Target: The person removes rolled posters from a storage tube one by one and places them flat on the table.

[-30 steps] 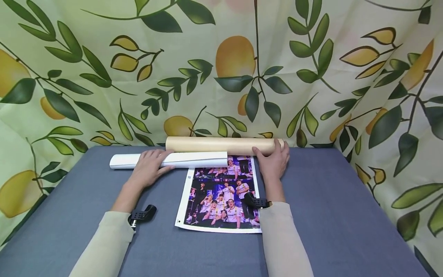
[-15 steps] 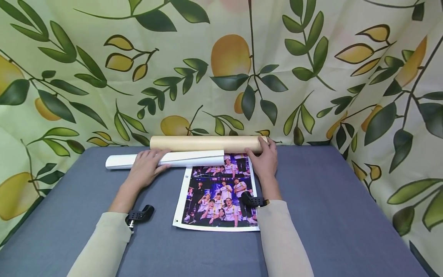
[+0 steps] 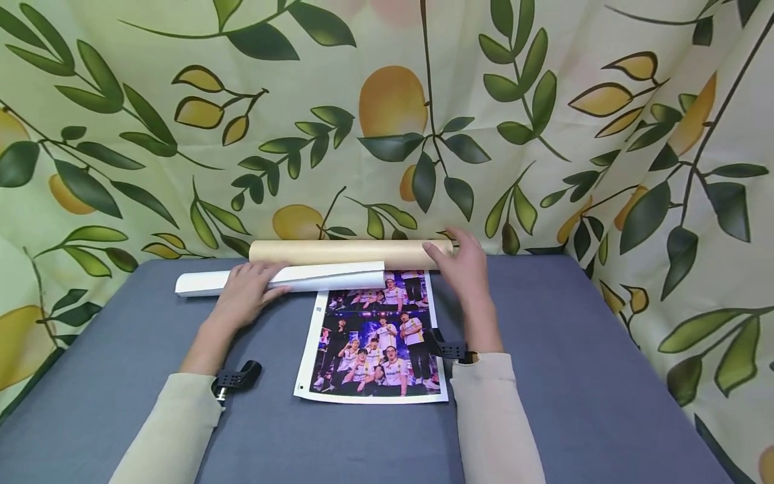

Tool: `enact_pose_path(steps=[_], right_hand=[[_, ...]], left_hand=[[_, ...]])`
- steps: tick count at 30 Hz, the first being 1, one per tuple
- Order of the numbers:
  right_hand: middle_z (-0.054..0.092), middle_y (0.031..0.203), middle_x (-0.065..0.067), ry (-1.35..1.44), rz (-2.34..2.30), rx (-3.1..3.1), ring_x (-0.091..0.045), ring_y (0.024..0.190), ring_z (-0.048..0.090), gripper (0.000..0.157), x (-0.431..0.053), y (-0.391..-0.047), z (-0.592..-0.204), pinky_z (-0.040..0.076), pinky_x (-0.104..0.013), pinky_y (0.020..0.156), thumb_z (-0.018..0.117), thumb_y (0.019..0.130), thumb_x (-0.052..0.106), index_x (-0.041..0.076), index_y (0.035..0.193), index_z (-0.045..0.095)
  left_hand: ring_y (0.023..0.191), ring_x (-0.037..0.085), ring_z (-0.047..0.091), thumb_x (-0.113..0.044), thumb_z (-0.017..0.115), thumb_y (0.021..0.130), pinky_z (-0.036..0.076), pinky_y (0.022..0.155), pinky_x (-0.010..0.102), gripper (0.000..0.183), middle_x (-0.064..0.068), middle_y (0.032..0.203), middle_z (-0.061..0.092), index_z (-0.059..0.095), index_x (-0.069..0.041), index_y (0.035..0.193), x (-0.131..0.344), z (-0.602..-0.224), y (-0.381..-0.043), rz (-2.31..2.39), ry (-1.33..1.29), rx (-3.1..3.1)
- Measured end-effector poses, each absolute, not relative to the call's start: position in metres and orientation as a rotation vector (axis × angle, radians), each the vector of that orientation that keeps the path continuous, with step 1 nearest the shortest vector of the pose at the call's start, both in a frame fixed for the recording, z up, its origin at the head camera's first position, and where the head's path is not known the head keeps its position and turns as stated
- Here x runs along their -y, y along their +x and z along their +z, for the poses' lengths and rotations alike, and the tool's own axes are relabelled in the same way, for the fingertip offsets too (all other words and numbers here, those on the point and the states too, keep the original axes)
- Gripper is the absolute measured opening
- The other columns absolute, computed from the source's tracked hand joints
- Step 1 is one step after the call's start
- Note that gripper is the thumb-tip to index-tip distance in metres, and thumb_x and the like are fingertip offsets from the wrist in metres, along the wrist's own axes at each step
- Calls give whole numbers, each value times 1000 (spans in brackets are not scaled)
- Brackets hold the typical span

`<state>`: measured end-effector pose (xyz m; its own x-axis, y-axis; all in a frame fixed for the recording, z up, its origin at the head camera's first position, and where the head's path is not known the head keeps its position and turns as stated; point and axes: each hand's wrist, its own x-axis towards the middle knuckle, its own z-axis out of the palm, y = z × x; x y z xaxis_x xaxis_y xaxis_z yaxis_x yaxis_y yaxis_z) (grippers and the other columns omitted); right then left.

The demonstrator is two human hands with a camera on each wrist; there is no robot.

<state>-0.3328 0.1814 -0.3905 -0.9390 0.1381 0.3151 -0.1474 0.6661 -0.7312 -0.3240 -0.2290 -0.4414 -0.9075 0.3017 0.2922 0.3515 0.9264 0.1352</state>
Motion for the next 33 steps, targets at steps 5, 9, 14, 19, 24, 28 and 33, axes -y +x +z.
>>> enact_pose_path(steps=[5,9,14,19,24,28,33], right_hand=[[55,146,-21,61,1209,2512,-40,136,50,60,-175,-314,-367,42,-57,108,67,96,41,8,145,55],[62,139,-19,147,1272,2497,-36,129,57,55,-173,-304,-353,47,-53,106,67,96,40,8,141,59],[69,129,-18,268,1296,2473,-35,117,66,48,-170,-294,-343,53,-51,99,67,97,38,5,132,65],[60,144,-14,162,1385,2395,-33,114,70,58,-158,-287,-345,58,-31,82,67,97,43,8,143,56],[62,139,-11,15,1486,2260,-31,111,71,59,-148,-284,-349,52,-18,74,67,96,44,10,142,56],[71,126,-13,170,1496,2327,-30,110,71,48,-136,-282,-353,58,-36,86,68,96,43,9,129,66],[70,128,-15,314,1658,2267,-30,112,71,47,-123,-279,-352,59,-45,93,63,100,38,10,137,58]], left_hand=[[135,39,48,-50,59,98,29,115,60,60,16,141,57,46,-23,151,220,-427,-318,-309,-446,2814],[131,39,52,-48,62,97,34,110,60,58,16,138,61,50,-23,148,204,-410,-309,-440,-380,2766],[123,38,56,-47,63,97,37,106,58,57,16,135,63,52,-25,147,174,-381,-301,-570,-330,2742],[125,38,55,-52,59,97,36,109,58,60,15,137,61,48,-27,150,149,-350,-297,-512,-307,2753],[121,37,58,-54,58,97,42,105,57,62,14,137,62,47,-27,151,123,-328,-290,-562,-304,2735],[118,35,59,-54,59,97,44,103,54,61,12,135,64,48,-27,151,96,-318,-285,-615,-363,2719],[120,31,61,-54,58,98,47,100,51,59,8,136,64,48,-29,151,65,-309,-289,-702,-461,2729]])
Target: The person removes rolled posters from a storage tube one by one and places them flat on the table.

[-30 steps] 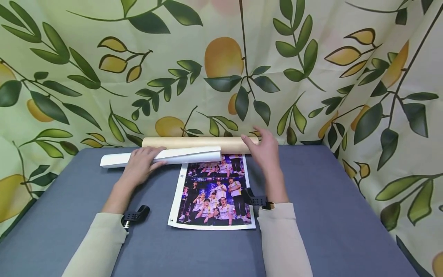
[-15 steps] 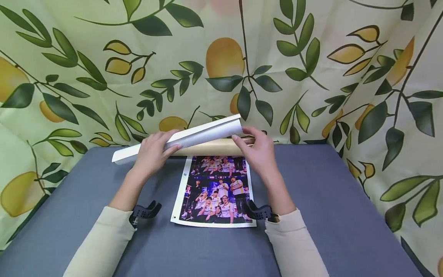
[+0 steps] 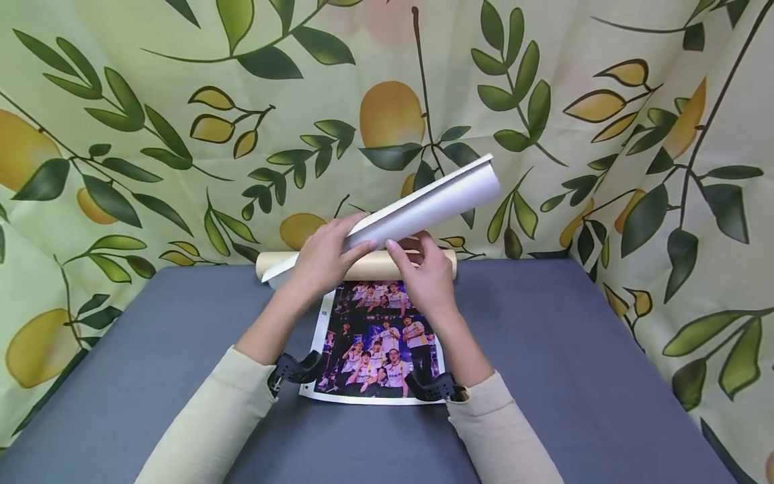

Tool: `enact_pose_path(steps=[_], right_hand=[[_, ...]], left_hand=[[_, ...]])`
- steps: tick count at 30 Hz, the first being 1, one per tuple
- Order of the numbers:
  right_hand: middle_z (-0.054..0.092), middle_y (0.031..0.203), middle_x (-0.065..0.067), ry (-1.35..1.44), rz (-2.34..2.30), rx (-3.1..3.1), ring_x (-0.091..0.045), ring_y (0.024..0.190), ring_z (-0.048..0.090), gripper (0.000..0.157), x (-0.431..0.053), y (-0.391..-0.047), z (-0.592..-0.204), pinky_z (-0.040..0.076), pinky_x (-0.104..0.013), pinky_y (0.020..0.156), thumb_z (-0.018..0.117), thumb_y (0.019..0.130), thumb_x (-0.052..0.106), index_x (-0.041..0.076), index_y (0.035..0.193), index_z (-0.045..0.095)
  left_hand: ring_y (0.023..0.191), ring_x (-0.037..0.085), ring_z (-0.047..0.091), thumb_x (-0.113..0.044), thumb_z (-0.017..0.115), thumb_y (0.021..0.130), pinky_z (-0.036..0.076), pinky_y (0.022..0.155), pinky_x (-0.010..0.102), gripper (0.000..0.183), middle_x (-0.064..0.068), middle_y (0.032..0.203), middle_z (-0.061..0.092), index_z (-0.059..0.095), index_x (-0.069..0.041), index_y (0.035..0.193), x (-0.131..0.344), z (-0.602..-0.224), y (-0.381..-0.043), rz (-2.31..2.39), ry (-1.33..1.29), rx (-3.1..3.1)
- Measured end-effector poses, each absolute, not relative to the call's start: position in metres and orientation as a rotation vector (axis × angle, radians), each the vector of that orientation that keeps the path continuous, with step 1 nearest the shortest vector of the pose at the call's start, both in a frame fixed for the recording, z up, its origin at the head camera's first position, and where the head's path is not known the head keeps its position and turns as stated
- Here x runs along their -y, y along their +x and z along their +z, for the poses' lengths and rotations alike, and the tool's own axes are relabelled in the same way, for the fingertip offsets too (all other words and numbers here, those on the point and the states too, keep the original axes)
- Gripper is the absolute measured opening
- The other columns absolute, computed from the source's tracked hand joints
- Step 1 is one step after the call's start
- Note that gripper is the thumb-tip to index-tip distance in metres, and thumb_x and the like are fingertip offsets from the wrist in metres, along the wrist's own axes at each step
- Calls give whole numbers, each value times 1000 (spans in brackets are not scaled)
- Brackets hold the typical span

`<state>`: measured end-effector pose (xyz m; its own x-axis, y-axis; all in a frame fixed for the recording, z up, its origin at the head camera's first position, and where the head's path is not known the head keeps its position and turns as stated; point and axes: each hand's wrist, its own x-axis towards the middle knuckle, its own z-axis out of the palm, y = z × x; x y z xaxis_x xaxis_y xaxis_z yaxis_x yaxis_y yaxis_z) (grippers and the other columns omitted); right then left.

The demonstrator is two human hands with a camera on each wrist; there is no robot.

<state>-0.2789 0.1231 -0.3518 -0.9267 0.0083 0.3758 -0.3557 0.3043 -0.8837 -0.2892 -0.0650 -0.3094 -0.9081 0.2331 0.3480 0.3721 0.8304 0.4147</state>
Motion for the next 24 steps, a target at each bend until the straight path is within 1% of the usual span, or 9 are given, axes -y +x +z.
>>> enact_pose_path(steps=[3,7,9,11,13,17,20,21,24], right_hand=[[69,129,-18,281,1757,2175,-31,113,71,50,-123,-279,-350,59,-39,92,60,102,36,9,144,51],[68,130,-18,211,1762,2116,-30,115,70,56,-128,-280,-348,58,-24,89,61,102,35,10,149,47],[68,130,-18,184,1739,2089,-30,115,70,55,-132,-280,-348,55,-16,86,61,101,34,10,149,47],[68,131,-18,180,1726,2048,-31,116,70,55,-133,-282,-349,55,-13,84,62,102,32,10,150,47],[67,132,-18,180,1735,1995,-32,115,70,55,-134,-283,-350,56,-16,85,62,102,30,10,151,46],[63,137,-15,176,1693,1908,-29,113,69,58,-134,-284,-352,59,-27,90,65,100,26,10,151,44],[62,133,-13,166,1568,1885,-25,113,68,53,-132,-283,-353,59,-35,91,70,97,22,8,144,51],[62,130,-13,159,1515,1891,-24,113,68,50,-130,-283,-353,60,-36,90,71,96,21,7,141,54],[61,122,-16,164,1419,1913,-28,112,68,42,-126,-283,-355,60,-29,84,72,95,18,3,132,59]], left_hand=[[118,28,61,-53,56,99,50,96,48,64,9,138,62,39,-30,156,50,-307,-293,-775,-492,2756],[113,27,61,-51,53,102,53,91,46,70,14,139,58,24,-29,162,36,-309,-295,-903,-547,2781],[115,28,60,-49,49,104,53,94,47,69,16,142,56,20,-28,163,30,-314,-295,-988,-595,2767],[122,29,59,-46,43,107,52,101,48,64,16,147,53,19,-26,163,27,-319,-295,-1050,-637,2732],[129,29,57,-41,37,110,49,107,48,59,14,152,51,19,-25,163,26,-325,-295,-1083,-660,2689],[130,29,58,-34,34,111,50,106,48,53,12,152,52,23,-27,162,25,-334,-292,-1116,-639,2611],[133,30,58,-34,34,111,51,105,48,51,10,154,51,27,-27,161,24,-339,-288,-1166,-603,2556],[134,30,57,-34,34,111,51,106,48,50,8,156,49,29,-26,160,24,-340,-287,-1187,-589,2536],[138,28,53,-35,34,111,49,109,46,49,5,157,46,33,-25,159,23,-345,-285,-1263,-549,2476]])
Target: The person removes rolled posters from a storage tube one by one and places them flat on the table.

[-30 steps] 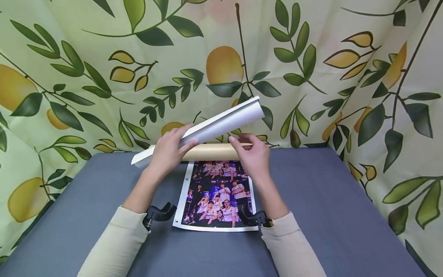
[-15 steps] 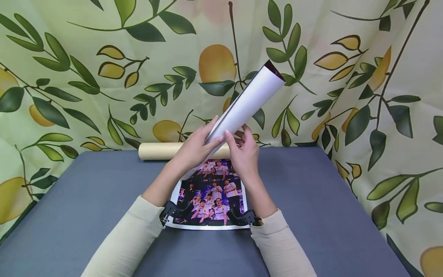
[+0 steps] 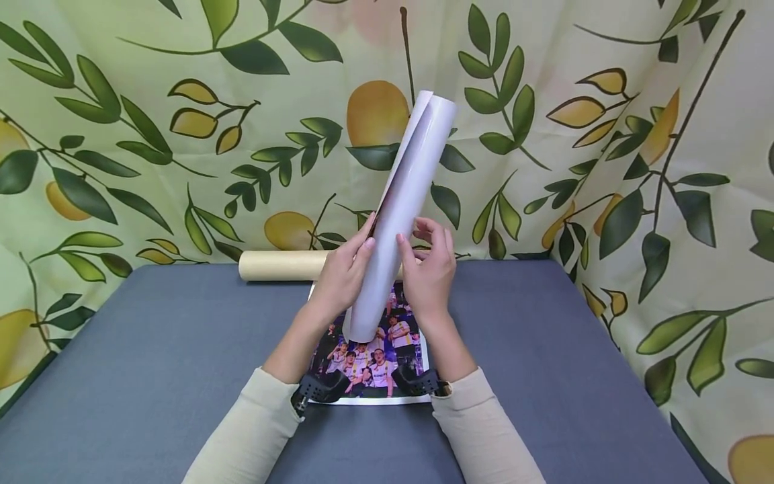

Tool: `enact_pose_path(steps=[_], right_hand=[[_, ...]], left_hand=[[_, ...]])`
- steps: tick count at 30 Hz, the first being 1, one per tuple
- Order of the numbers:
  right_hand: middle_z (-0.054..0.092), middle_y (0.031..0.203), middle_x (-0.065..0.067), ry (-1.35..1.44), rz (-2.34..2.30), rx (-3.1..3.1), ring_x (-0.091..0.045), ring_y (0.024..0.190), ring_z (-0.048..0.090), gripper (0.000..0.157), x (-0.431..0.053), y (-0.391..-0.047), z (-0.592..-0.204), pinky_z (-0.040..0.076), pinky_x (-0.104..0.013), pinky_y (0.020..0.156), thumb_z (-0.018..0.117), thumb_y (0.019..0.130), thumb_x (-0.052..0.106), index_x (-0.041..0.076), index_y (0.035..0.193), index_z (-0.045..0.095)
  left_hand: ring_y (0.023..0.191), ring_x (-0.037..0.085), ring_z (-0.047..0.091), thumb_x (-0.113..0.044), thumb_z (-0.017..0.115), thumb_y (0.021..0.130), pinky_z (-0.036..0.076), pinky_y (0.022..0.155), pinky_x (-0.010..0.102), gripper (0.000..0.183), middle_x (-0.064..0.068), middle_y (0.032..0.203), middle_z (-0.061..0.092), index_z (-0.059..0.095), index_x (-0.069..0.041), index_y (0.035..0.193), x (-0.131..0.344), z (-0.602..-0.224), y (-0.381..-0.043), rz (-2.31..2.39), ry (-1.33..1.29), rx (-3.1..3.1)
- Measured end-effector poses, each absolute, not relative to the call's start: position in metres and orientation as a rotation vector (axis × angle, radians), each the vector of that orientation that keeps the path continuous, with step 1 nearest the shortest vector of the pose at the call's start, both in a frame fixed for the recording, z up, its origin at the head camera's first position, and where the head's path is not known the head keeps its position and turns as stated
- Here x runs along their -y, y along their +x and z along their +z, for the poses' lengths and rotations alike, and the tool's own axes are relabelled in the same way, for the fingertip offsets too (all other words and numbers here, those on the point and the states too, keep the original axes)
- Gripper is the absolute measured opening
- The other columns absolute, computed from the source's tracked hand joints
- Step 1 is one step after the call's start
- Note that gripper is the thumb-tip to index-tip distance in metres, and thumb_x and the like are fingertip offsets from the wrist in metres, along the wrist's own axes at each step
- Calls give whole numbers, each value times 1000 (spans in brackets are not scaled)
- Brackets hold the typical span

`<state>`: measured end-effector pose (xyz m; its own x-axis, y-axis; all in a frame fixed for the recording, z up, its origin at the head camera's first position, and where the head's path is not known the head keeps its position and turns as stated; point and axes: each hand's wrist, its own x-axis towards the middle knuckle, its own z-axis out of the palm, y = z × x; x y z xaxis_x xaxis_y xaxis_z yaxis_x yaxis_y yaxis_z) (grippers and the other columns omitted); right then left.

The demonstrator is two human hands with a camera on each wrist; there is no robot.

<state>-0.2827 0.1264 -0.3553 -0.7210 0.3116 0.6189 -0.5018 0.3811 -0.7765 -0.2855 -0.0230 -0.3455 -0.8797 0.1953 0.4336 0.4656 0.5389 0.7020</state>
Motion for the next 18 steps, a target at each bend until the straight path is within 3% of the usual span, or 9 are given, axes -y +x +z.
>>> enact_pose_path(steps=[4,6,9,13,16,18], right_hand=[[62,124,-19,214,1375,1962,-34,110,69,42,-122,-284,-360,62,-35,81,73,94,16,4,132,60],[62,128,-19,252,1342,1991,-34,110,69,45,-120,-283,-363,62,-43,80,73,94,16,6,136,59],[61,134,-18,321,1255,2052,-32,109,68,51,-117,-281,-365,63,-40,78,72,94,15,10,143,57],[55,145,-16,374,1108,2151,-33,110,66,63,-112,-279,-365,63,-40,75,73,94,19,11,151,48],[49,152,-17,370,1029,2218,-35,113,66,76,-111,-279,-365,62,-42,75,76,92,24,8,156,38],[46,154,-19,363,1014,2251,-36,115,65,85,-110,-280,-365,62,-43,77,78,90,27,7,158,32]], left_hand=[[137,29,54,-40,33,111,49,108,48,48,4,156,47,36,-29,158,26,-354,-284,-1373,-472,2420],[137,29,54,-41,34,110,49,109,49,47,3,156,48,37,-31,157,31,-357,-283,-1423,-439,2402],[135,28,56,-40,36,110,48,110,48,46,5,153,51,43,-27,154,40,-358,-283,-1499,-406,2369],[97,33,73,-33,40,110,61,81,47,43,22,114,72,60,-12,141,47,-356,-285,-1670,-386,2303],[65,39,65,-30,41,110,57,53,45,41,25,78,63,68,0,114,47,-354,-287,-1802,-385,2252],[63,42,64,-29,41,110,56,49,45,41,26,74,60,64,4,101,47,-353,-288,-1857,-399,2227]])
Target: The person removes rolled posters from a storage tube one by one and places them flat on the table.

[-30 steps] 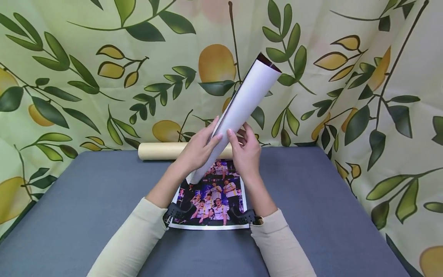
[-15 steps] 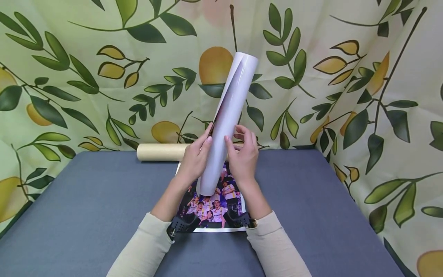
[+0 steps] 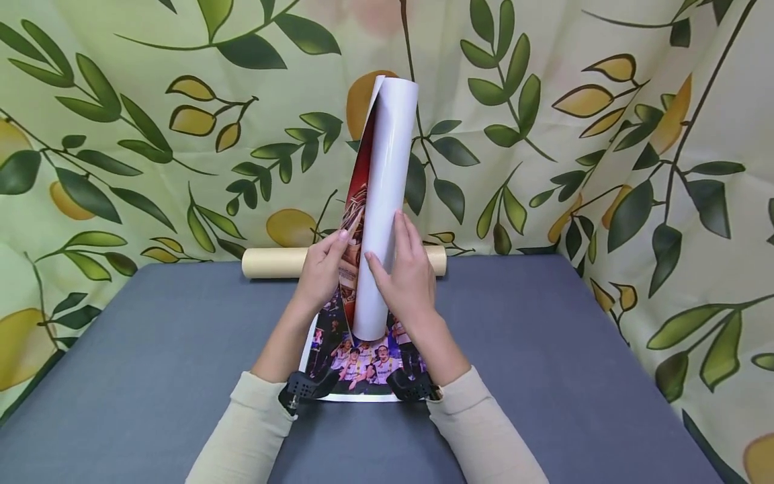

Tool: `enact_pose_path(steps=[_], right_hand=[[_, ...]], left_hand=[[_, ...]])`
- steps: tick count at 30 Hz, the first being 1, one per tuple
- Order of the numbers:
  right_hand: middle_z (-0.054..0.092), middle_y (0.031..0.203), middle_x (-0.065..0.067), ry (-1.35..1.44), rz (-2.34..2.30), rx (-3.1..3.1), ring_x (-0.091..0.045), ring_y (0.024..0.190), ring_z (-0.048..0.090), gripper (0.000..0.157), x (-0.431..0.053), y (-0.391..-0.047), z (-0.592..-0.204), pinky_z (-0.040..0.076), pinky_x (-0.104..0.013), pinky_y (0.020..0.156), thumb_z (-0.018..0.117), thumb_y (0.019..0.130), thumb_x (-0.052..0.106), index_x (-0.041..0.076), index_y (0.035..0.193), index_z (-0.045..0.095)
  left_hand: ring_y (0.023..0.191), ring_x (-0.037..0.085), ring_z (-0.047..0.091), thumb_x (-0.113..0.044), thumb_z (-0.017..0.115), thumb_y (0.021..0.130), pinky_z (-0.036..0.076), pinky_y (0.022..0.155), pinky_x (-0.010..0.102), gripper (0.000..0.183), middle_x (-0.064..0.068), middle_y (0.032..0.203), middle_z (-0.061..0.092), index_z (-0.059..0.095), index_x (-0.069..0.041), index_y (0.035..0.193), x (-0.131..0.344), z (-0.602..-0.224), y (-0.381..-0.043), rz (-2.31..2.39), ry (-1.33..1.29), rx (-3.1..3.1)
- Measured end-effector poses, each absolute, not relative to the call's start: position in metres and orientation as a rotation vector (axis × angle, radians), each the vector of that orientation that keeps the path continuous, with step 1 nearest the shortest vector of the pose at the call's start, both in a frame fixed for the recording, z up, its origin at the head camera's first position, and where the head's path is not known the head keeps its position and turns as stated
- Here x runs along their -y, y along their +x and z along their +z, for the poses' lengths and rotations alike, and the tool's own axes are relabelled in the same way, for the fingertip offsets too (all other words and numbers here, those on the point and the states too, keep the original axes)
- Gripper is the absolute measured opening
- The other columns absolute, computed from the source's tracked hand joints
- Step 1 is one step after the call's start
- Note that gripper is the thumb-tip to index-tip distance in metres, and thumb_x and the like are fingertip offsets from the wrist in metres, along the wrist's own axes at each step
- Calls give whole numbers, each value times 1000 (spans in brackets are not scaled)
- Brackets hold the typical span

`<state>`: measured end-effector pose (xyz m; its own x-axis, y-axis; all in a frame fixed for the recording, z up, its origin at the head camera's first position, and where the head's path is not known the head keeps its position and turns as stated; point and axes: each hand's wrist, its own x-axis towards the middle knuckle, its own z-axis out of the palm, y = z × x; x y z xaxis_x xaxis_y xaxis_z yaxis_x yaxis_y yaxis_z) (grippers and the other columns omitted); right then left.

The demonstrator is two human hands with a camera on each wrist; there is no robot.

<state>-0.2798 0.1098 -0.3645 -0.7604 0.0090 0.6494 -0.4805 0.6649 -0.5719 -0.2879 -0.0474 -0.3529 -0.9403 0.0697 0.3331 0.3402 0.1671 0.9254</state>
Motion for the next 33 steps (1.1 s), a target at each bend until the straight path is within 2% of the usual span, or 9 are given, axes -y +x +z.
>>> enact_pose_path(steps=[2,6,9,10,13,16,24,30,33], right_hand=[[43,156,-20,356,1014,2279,-37,116,65,92,-109,-281,-364,62,-43,78,81,87,30,7,160,29],[40,158,-21,352,1038,2333,-40,121,62,102,-109,-281,-364,61,-49,84,85,82,36,8,161,26],[39,158,-22,350,1050,2358,-42,128,57,106,-109,-282,-363,57,-54,92,86,80,40,8,161,26],[39,158,-22,345,1053,2363,-43,130,55,108,-110,-282,-362,56,-55,95,87,79,40,7,161,25],[38,158,-22,309,1065,2379,-42,131,55,111,-113,-285,-358,54,-56,99,88,77,42,6,161,24],[38,158,-21,262,1093,2393,-41,131,54,112,-118,-288,-353,53,-57,99,88,76,44,6,161,24],[42,154,-18,218,1089,2254,-38,123,58,104,-133,-296,-353,55,-54,90,90,75,31,12,159,31],[40,158,-18,328,896,2193,-40,130,54,77,-130,-300,-361,53,-56,91,82,86,20,15,153,45],[34,162,-20,354,884,2197,-41,133,51,70,-126,-300,-363,53,-58,93,75,91,19,13,154,45]], left_hand=[[62,42,64,-29,42,109,57,50,45,42,27,75,60,64,5,100,50,-352,-289,-1888,-420,2222],[73,34,71,-31,39,110,62,69,40,44,27,96,68,66,4,112,64,-351,-290,-1933,-440,2259],[96,26,71,-30,37,110,58,89,37,46,26,117,68,65,4,123,74,-352,-290,-1960,-439,2261],[99,29,70,-29,36,110,58,91,41,46,28,119,67,64,5,126,77,-352,-289,-1979,-445,2254],[114,25,62,-28,36,110,52,102,42,47,27,126,65,62,6,129,81,-350,-289,-1979,-468,2231],[116,27,61,-27,36,110,50,104,43,47,28,125,65,62,8,127,79,-349,-290,-1973,-488,2209],[129,33,56,-25,37,110,41,115,46,45,27,130,63,64,11,118,79,-347,-294,-1940,-483,2198],[128,33,56,-25,37,110,40,115,47,45,27,127,63,64,11,113,84,-346,-297,-1910,-464,2219],[124,33,56,-25,36,110,41,113,48,45,28,123,63,63,11,111,85,-345,-298,-1905,-479,2226]])
